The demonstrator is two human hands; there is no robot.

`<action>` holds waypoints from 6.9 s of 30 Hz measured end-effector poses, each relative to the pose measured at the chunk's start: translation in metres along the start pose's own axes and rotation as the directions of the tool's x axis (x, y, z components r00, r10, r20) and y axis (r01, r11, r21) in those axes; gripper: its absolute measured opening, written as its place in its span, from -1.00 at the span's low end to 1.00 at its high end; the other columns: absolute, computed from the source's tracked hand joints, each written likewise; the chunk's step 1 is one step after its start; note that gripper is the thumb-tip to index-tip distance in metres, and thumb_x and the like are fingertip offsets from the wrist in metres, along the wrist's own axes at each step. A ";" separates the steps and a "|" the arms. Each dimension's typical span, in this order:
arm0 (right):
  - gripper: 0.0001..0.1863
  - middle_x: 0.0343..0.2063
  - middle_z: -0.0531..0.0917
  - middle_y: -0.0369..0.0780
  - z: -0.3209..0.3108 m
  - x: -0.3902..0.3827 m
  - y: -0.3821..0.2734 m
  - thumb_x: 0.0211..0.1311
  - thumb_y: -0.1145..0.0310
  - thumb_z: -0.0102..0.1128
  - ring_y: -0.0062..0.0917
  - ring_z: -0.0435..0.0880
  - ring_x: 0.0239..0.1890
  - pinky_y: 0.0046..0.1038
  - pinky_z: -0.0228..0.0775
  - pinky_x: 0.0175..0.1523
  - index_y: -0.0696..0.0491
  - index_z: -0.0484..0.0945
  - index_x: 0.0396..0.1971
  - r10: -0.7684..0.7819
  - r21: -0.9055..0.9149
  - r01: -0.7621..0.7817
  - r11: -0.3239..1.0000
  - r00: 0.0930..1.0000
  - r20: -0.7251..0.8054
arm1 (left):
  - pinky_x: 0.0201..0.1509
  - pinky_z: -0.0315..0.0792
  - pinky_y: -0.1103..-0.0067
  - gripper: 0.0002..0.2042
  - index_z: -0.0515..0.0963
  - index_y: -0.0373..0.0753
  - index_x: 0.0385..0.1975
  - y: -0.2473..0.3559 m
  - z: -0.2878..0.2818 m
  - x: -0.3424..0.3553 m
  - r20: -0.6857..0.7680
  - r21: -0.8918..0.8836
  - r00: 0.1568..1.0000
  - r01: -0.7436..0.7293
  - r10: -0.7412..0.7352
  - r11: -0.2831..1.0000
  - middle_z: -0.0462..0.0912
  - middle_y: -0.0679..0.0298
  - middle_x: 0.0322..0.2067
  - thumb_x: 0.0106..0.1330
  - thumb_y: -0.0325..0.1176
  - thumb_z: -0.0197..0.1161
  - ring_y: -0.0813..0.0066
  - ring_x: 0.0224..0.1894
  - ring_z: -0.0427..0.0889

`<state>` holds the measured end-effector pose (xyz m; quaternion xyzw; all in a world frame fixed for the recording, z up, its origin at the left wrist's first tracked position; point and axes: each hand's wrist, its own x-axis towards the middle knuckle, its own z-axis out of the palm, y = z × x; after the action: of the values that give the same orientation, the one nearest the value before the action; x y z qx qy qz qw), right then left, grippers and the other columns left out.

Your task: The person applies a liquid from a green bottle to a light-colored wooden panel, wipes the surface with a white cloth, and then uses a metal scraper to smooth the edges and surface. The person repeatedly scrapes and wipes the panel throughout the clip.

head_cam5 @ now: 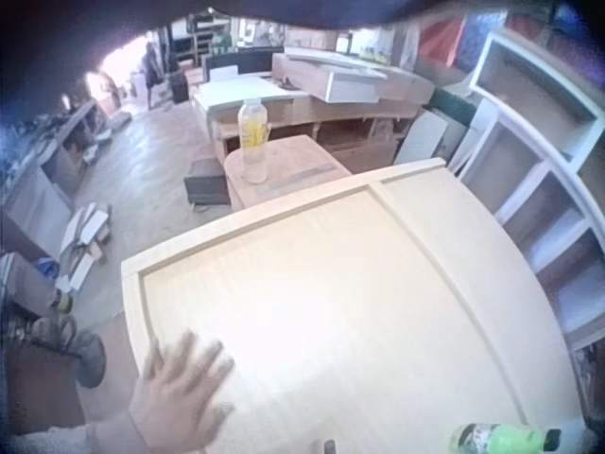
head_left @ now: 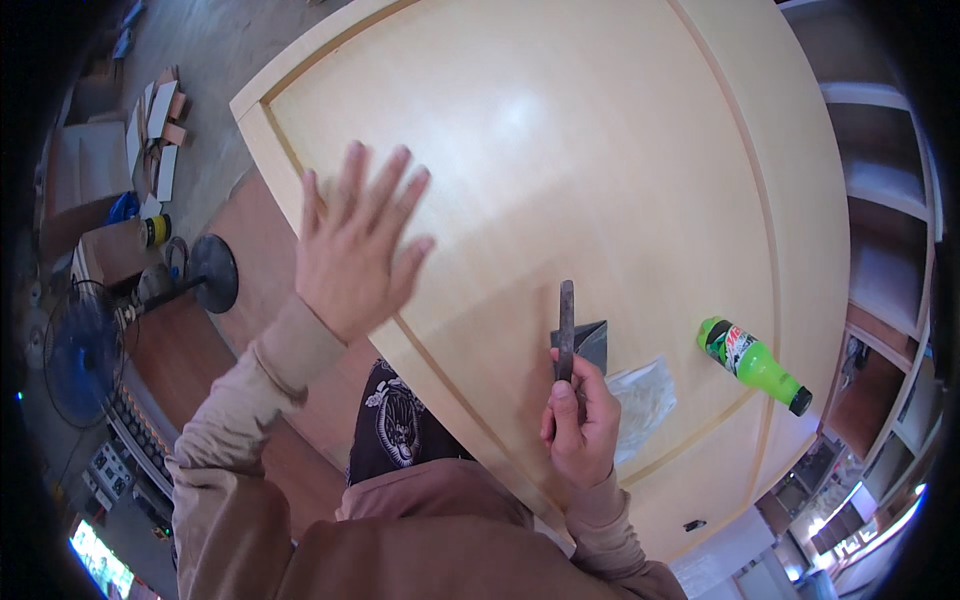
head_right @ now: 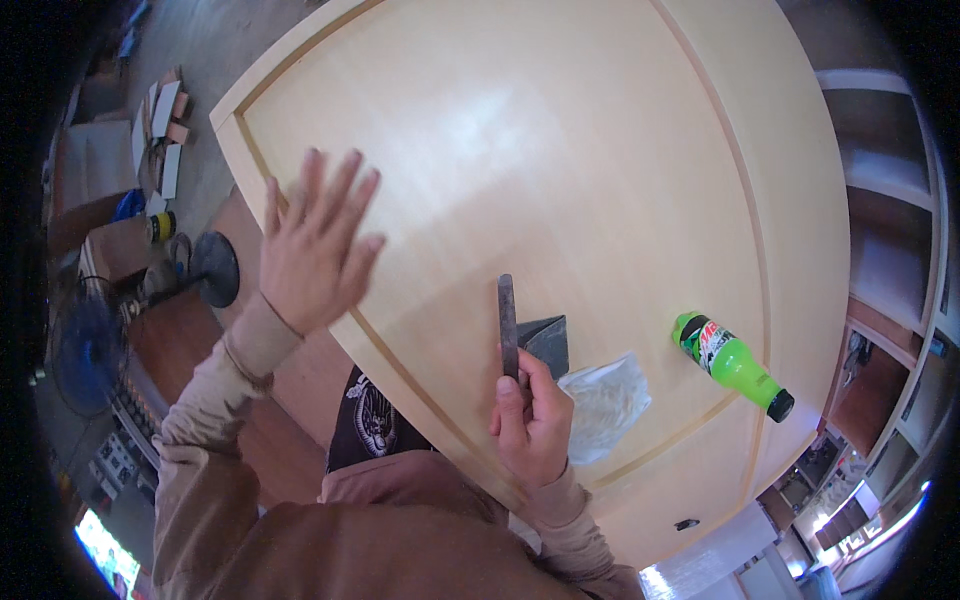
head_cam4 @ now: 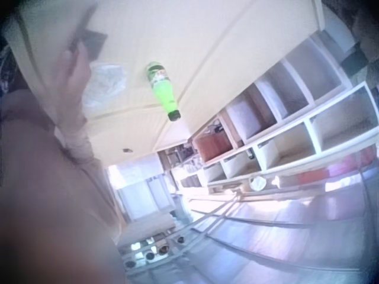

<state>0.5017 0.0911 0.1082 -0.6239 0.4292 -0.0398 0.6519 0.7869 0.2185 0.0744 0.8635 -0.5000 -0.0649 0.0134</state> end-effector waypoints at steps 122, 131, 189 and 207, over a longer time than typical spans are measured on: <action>-0.42 -0.34 0.66 -0.02 0.105 0.077 -0.037 0.49 0.60 0.26 -0.11 0.68 -0.36 -0.15 0.54 -0.20 0.05 0.63 0.48 -0.204 -0.352 0.335 0.874 0.911 0.360 | 0.17 0.61 0.36 -0.41 0.43 -0.20 0.48 -0.127 -0.016 -0.090 0.031 -0.699 0.528 0.618 -0.849 0.359 0.58 0.06 0.27 0.49 -0.44 0.49 0.23 0.11 0.67; -0.36 -0.41 0.55 -0.08 0.120 0.076 -0.035 0.46 0.58 0.31 -0.14 0.58 -0.43 -0.17 0.49 -0.25 -0.02 0.61 0.52 -0.107 -0.384 0.254 0.888 0.925 0.364 | 0.23 0.73 0.46 -0.27 0.19 -0.36 0.48 -0.016 0.019 -0.047 0.514 -0.855 0.665 0.342 -0.542 -0.390 0.63 0.09 0.21 0.44 -0.59 0.54 0.37 0.19 0.75; -0.15 -0.47 0.53 -0.26 0.064 0.069 -0.050 0.09 0.72 0.43 -0.39 0.57 -0.52 -0.29 0.50 -0.40 -0.16 0.72 0.45 -0.245 -0.233 0.474 0.849 0.745 0.620 | -0.07 0.48 0.67 -0.94 0.77 -0.36 -0.13 -0.024 -0.060 -0.085 0.592 -0.806 0.719 0.540 -0.364 -0.245 0.76 0.29 -0.25 0.48 -0.60 0.49 0.63 -0.20 0.67; -0.28 -0.11 0.58 -0.06 0.098 0.051 0.005 0.32 0.68 0.25 -0.15 0.66 -0.05 -0.16 0.58 0.10 0.05 0.57 0.52 -0.456 -0.600 0.330 0.729 0.888 -0.066 | 0.33 0.44 0.49 -0.54 0.46 -0.21 0.52 -0.048 -0.007 -0.125 -0.001 -0.862 0.754 0.332 -0.657 0.382 0.59 0.17 0.24 0.70 -0.36 0.30 0.46 0.19 0.55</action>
<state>0.5908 0.1388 0.0634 -0.8593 0.3441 -0.1118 0.3615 0.7678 0.3502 0.0898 0.8590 -0.1109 -0.1385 0.4802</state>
